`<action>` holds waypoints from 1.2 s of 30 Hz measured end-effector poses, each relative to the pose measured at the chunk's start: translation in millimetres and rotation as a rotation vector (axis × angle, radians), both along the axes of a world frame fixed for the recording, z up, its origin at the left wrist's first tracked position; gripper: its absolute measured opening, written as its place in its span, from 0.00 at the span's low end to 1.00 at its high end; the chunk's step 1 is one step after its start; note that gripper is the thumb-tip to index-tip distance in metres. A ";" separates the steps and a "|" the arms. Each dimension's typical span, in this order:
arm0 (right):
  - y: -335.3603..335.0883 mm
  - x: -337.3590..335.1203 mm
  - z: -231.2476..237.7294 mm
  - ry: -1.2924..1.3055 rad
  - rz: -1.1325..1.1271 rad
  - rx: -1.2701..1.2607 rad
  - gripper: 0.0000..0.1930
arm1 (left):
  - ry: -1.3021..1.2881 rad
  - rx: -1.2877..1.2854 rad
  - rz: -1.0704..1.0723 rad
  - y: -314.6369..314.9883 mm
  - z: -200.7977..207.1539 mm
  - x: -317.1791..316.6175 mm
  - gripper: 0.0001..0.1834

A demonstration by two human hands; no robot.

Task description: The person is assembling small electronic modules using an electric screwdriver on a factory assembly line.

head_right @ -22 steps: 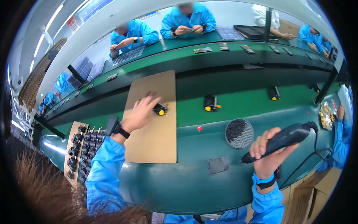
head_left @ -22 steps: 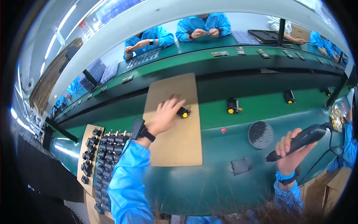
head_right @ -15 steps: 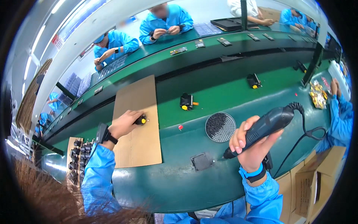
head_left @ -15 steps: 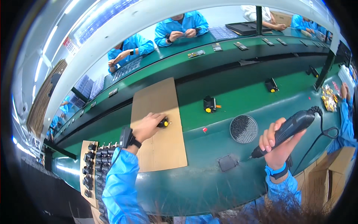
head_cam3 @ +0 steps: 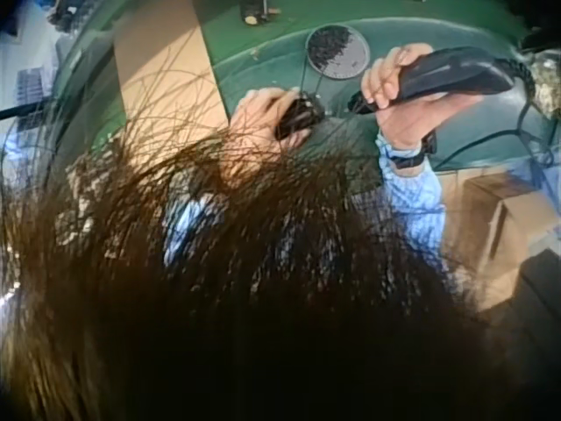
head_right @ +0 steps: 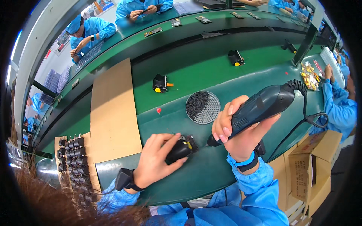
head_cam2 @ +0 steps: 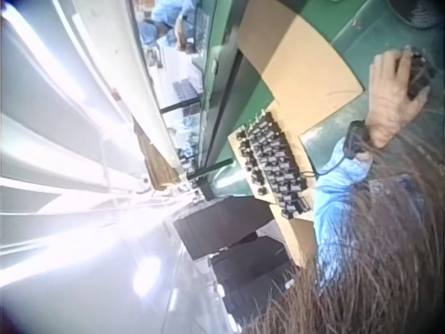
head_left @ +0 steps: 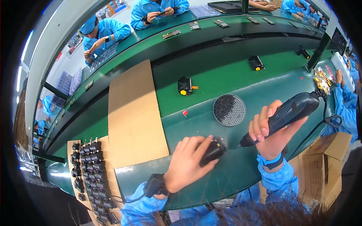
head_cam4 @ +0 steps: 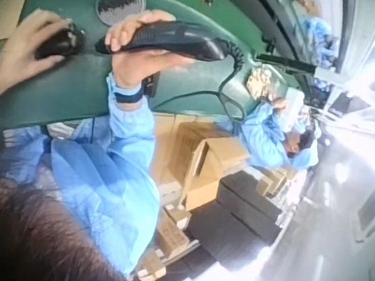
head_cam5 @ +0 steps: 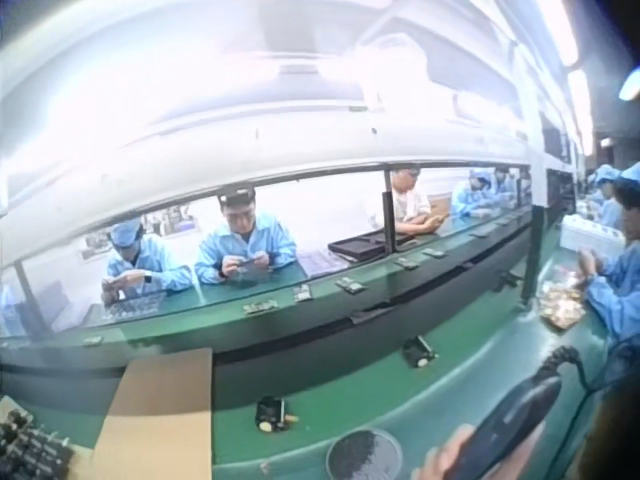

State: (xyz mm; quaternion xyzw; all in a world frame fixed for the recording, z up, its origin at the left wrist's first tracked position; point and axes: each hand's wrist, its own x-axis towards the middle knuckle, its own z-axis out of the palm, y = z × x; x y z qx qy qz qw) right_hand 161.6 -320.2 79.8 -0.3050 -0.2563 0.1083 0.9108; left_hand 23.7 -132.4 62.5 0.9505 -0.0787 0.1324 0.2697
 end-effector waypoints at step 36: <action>-14.9 8.6 8.8 0.110 -0.102 0.027 0.43 | 0.043 0.303 0.838 228.9 -58.9 38.7 0.35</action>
